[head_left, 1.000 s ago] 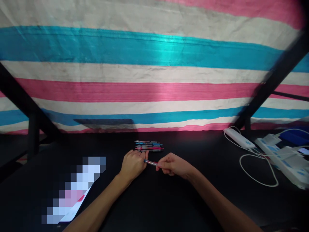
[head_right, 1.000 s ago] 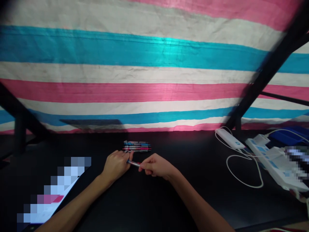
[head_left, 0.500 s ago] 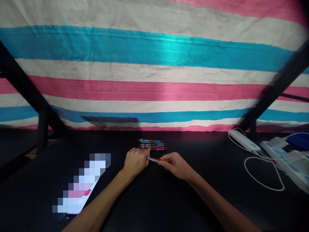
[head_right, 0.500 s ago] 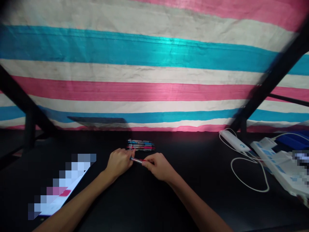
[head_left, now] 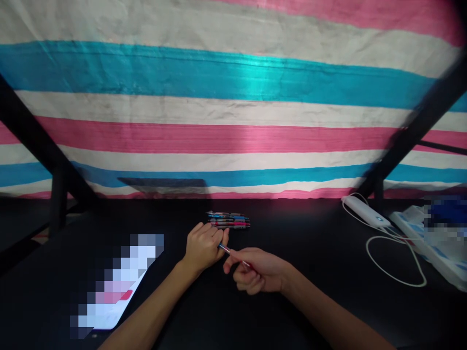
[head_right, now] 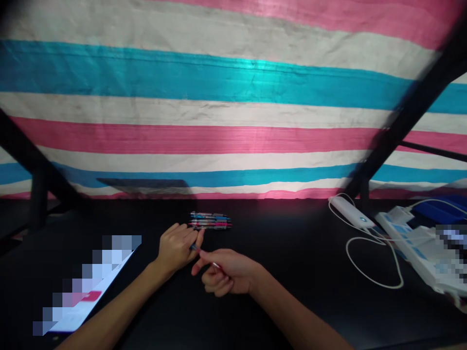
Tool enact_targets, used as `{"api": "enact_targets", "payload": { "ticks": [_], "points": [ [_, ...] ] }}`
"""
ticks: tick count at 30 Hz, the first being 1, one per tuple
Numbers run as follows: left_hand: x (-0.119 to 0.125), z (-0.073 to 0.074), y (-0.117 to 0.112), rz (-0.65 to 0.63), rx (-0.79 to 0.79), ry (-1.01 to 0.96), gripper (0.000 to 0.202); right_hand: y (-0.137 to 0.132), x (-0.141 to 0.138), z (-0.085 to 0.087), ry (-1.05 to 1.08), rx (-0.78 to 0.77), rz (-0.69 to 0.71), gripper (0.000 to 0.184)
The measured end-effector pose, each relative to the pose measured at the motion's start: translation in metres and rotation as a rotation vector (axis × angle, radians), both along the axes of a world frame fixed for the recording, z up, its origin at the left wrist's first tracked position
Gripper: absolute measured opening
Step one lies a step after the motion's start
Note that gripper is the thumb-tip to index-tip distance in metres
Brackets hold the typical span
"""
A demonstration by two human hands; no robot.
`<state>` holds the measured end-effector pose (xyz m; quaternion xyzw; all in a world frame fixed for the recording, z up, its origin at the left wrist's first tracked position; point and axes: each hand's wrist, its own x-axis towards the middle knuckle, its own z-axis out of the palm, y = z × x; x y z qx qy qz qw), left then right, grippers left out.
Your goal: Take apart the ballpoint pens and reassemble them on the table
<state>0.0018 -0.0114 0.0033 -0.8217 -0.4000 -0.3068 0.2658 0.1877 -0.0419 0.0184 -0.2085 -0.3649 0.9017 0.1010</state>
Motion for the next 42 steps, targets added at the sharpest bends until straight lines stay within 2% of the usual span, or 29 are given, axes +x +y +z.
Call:
{"api": "enact_targets", "payload": {
  "ticks": [2,7,13,16,21,23,29,32,34,36,38,42],
  "points": [
    [0.001,-0.001,0.000,-0.018,0.035,-0.012,0.037,-0.002,-0.002,0.000,0.024,0.015,-0.038,0.025],
    [0.000,-0.003,0.003,-0.056,0.070,-0.011,0.038,-0.007,-0.006,0.001,-0.097,0.203,-0.196,0.025],
    [-0.001,-0.002,0.003,-0.058,0.066,0.028,0.037,-0.009,-0.005,0.001,-0.222,0.408,-0.225,0.029],
    [-0.001,-0.004,0.003,-0.056,0.051,0.042,0.036,-0.011,-0.004,0.004,-0.362,0.663,-0.194,0.033],
    [-0.004,-0.009,0.005,-0.056,-0.005,0.104,0.036,-0.014,-0.007,0.004,-0.700,1.338,-0.263,0.029],
    [-0.004,-0.009,0.006,-0.031,-0.047,0.124,0.036,-0.012,-0.007,0.001,-0.813,1.481,-0.256,0.026],
    [0.006,-0.005,0.000,0.112,-0.286,0.181,0.038,-0.003,0.002,-0.001,-1.232,1.809,-0.114,0.021],
    [0.010,-0.003,-0.006,0.164,-0.408,0.161,0.036,0.001,0.006,-0.001,-1.265,1.851,-0.115,0.020],
    [0.011,-0.001,-0.009,0.121,-0.445,0.111,0.026,0.004,0.009,-0.001,-1.212,1.822,-0.180,0.021],
    [0.010,0.003,-0.010,0.039,-0.458,0.016,0.016,0.007,0.014,-0.001,-1.132,1.751,-0.273,0.022],
    [0.007,0.007,-0.010,-0.049,-0.492,-0.134,0.017,0.011,0.021,0.002,-1.030,1.657,-0.361,0.024],
    [0.000,0.009,-0.003,-0.263,-0.683,-0.554,0.018,0.021,0.037,0.009,-0.808,1.452,-0.499,0.024]
  ]
}}
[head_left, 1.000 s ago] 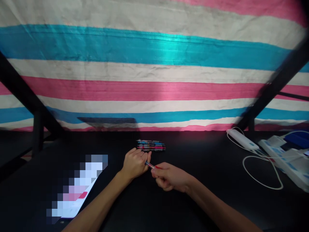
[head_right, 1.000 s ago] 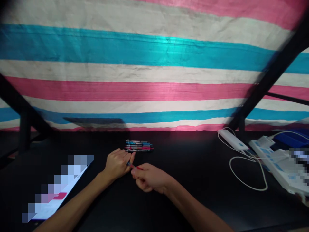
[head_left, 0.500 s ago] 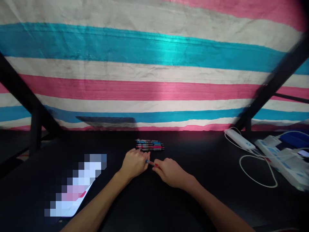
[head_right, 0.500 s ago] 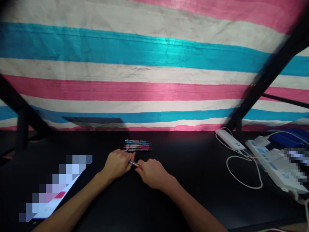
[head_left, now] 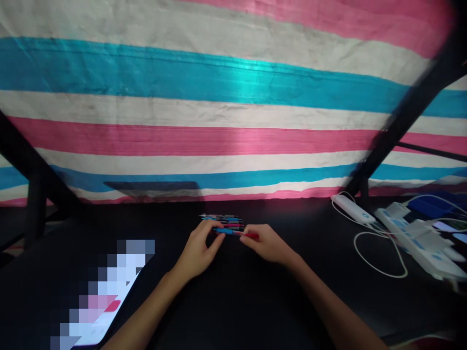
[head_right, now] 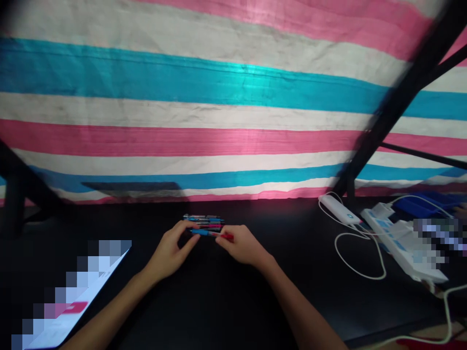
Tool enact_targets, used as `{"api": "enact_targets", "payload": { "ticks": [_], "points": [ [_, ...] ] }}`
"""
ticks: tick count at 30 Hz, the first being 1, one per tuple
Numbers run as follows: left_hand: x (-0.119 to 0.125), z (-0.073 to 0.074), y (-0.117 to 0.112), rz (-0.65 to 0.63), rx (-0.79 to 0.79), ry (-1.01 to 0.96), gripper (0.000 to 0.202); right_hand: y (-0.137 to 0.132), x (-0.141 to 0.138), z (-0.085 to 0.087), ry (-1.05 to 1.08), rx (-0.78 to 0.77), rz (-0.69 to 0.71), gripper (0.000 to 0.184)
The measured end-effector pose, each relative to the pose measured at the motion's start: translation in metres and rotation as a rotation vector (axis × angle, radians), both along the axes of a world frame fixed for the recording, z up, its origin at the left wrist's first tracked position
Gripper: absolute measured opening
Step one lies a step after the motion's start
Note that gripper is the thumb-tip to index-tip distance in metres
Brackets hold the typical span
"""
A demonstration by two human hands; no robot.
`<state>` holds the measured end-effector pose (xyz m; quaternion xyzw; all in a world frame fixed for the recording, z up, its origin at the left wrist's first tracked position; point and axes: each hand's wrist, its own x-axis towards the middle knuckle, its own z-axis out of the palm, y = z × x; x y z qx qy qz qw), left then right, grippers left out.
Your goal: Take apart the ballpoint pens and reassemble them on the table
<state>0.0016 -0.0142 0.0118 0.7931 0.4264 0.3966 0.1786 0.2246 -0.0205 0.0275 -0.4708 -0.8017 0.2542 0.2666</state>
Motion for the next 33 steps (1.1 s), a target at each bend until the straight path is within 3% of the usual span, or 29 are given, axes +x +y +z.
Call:
{"api": "enact_targets", "payload": {
  "ticks": [3,6,9,12,16,19,23,27,33],
  "points": [
    [-0.004,-0.005,0.007,-0.068,-0.186,-0.235,0.019,0.006,0.009,0.002,0.167,-0.127,0.011,0.032],
    [-0.005,-0.009,0.010,-0.054,-0.280,-0.357,0.021,0.010,0.012,0.000,0.356,-0.358,-0.010,0.048],
    [-0.004,-0.008,0.009,-0.009,-0.263,-0.368,0.022,0.012,0.012,-0.002,0.509,-0.521,-0.022,0.047],
    [-0.004,-0.005,0.006,0.013,-0.125,-0.257,0.018,0.011,0.012,-0.001,0.624,-0.571,-0.022,0.039],
    [-0.005,0.001,0.001,0.013,0.175,-0.110,0.013,0.009,0.013,0.003,0.692,-0.568,0.001,0.031],
    [-0.005,0.003,-0.001,0.013,0.272,-0.038,0.013,0.007,0.015,0.008,0.629,-0.467,0.011,0.028],
    [-0.005,0.005,-0.001,0.025,0.183,-0.015,0.020,0.005,0.017,0.012,0.537,-0.382,0.031,0.025],
    [-0.005,0.006,0.000,0.064,0.087,-0.076,0.024,0.005,0.016,0.013,0.589,-0.338,-0.009,0.030],
    [-0.006,0.002,0.003,0.141,-0.079,-0.235,0.018,0.008,0.010,0.011,0.596,-0.482,-0.135,0.040]
  ]
}}
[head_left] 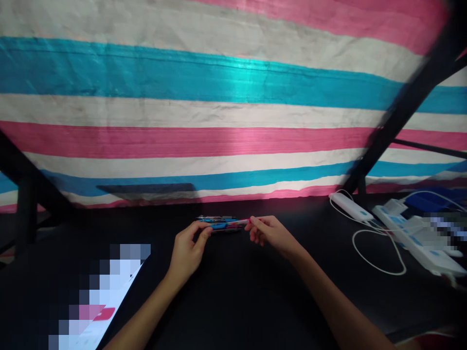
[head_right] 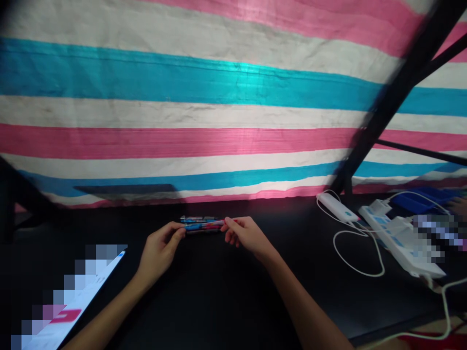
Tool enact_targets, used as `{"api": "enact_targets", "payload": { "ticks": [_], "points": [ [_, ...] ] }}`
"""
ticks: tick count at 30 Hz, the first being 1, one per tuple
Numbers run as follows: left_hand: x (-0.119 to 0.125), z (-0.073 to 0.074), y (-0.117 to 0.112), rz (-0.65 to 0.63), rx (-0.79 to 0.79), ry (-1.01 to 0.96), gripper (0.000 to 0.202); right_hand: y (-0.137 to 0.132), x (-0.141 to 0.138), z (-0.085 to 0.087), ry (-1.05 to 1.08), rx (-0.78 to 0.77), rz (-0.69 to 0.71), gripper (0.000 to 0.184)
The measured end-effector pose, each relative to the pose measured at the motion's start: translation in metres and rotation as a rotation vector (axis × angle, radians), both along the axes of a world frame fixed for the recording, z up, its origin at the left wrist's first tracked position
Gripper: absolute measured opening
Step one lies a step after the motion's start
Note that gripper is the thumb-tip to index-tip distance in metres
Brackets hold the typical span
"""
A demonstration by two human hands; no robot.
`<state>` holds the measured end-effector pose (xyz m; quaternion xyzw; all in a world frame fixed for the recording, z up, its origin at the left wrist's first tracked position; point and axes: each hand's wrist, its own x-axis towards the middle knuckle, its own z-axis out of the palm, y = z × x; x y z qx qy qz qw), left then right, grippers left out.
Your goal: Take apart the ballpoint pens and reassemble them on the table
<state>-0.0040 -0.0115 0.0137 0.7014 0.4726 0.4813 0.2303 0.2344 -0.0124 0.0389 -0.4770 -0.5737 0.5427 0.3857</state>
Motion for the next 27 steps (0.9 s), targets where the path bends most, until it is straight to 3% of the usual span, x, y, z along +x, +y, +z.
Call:
{"api": "enact_targets", "payload": {
  "ticks": [6,12,17,20,27],
  "points": [
    [0.000,-0.006,0.006,-0.016,-0.141,-0.227,0.022,-0.002,-0.001,0.002,0.064,0.086,0.024,0.028],
    [0.001,-0.006,0.007,-0.046,-0.174,-0.318,0.023,0.002,-0.001,-0.005,0.059,0.018,-0.062,0.045],
    [0.001,-0.003,0.007,-0.082,-0.218,-0.416,0.021,0.001,0.000,-0.003,0.153,0.069,-0.037,0.023],
    [0.000,-0.004,0.008,-0.098,-0.244,-0.476,0.023,0.001,0.000,-0.003,0.179,0.039,-0.010,0.025],
    [0.002,-0.004,0.007,-0.136,-0.313,-0.574,0.022,0.005,-0.003,-0.014,0.252,0.113,-0.139,0.026]
  ]
}}
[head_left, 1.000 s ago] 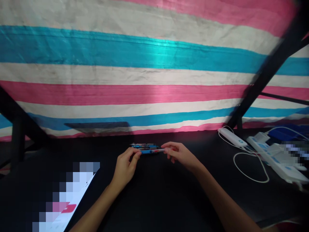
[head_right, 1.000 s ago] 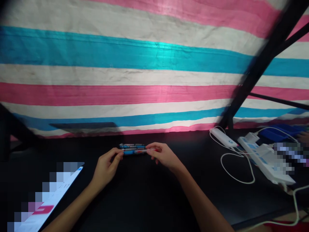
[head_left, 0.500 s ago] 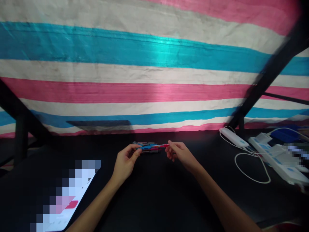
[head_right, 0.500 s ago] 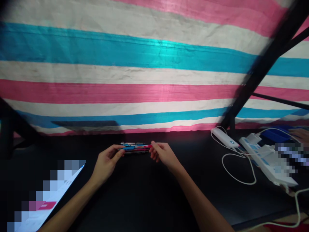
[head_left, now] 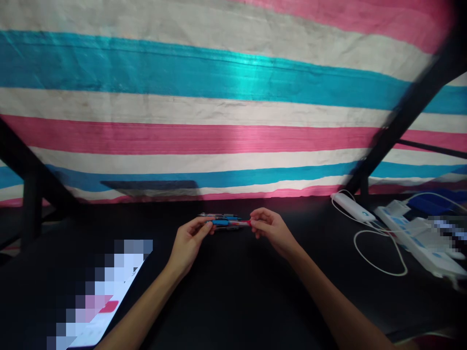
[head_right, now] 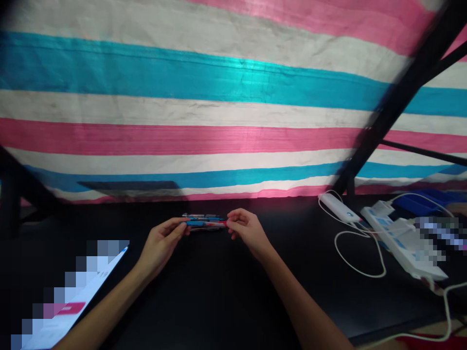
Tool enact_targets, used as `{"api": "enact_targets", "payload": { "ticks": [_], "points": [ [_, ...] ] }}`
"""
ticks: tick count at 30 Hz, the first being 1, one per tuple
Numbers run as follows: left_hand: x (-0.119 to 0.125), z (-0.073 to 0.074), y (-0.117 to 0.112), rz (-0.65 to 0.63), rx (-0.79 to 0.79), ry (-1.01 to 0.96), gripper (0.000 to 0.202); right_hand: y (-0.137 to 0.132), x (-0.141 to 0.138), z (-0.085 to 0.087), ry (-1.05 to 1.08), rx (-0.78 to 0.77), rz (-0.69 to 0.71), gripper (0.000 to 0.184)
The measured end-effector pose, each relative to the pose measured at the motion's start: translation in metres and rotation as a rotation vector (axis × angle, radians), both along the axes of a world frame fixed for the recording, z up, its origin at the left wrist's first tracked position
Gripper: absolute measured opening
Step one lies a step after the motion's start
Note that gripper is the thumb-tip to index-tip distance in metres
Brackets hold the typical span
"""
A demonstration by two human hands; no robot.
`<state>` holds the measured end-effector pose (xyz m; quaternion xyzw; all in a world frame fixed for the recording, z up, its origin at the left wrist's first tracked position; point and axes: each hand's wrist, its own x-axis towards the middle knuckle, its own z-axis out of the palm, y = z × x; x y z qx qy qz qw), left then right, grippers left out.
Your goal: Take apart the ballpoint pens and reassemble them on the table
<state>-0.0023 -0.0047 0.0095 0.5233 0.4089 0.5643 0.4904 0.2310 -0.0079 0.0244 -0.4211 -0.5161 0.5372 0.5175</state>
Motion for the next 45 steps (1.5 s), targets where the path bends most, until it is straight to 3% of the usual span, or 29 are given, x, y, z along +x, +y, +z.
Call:
{"api": "enact_targets", "payload": {
  "ticks": [3,7,14,19,23,28,32,34,38,45],
  "points": [
    [0.0011,0.0012,-0.0004,0.000,-0.008,-0.022,0.022,-0.0009,-0.0004,0.0008,0.078,-0.015,0.020,0.034],
    [0.0016,-0.0005,0.0005,-0.004,-0.015,-0.046,0.021,-0.0005,-0.0021,0.0001,-0.013,-0.117,0.036,0.032],
    [0.0014,-0.0028,0.0008,-0.004,-0.017,-0.035,0.022,-0.0001,0.0005,0.0016,0.101,-0.068,0.031,0.033],
    [0.0022,-0.0048,0.0017,0.003,-0.024,-0.021,0.023,-0.0020,-0.0001,0.0038,-0.065,-0.155,0.093,0.030],
    [0.0022,-0.0057,0.0016,0.000,-0.014,-0.014,0.022,-0.0032,-0.0008,0.0042,0.028,-0.085,0.079,0.028],
    [0.0021,-0.0051,0.0013,-0.007,-0.017,-0.025,0.022,-0.0026,0.0002,0.0044,-0.094,-0.218,0.110,0.029],
    [0.0027,-0.0038,0.0010,-0.010,-0.012,-0.032,0.021,-0.0027,0.0010,0.0027,-0.025,-0.112,0.089,0.022],
    [0.0029,-0.0036,0.0007,-0.012,-0.011,-0.029,0.022,-0.0026,0.0017,0.0016,0.038,-0.071,0.074,0.027],
    [0.0027,-0.0052,0.0008,-0.007,-0.014,-0.010,0.023,-0.0005,0.0013,-0.0020,0.049,-0.110,0.070,0.024],
    [0.0040,-0.0045,0.0003,-0.001,-0.005,0.030,0.022,0.0046,0.0003,-0.0049,0.138,0.054,-0.070,0.027]
  ]
}}
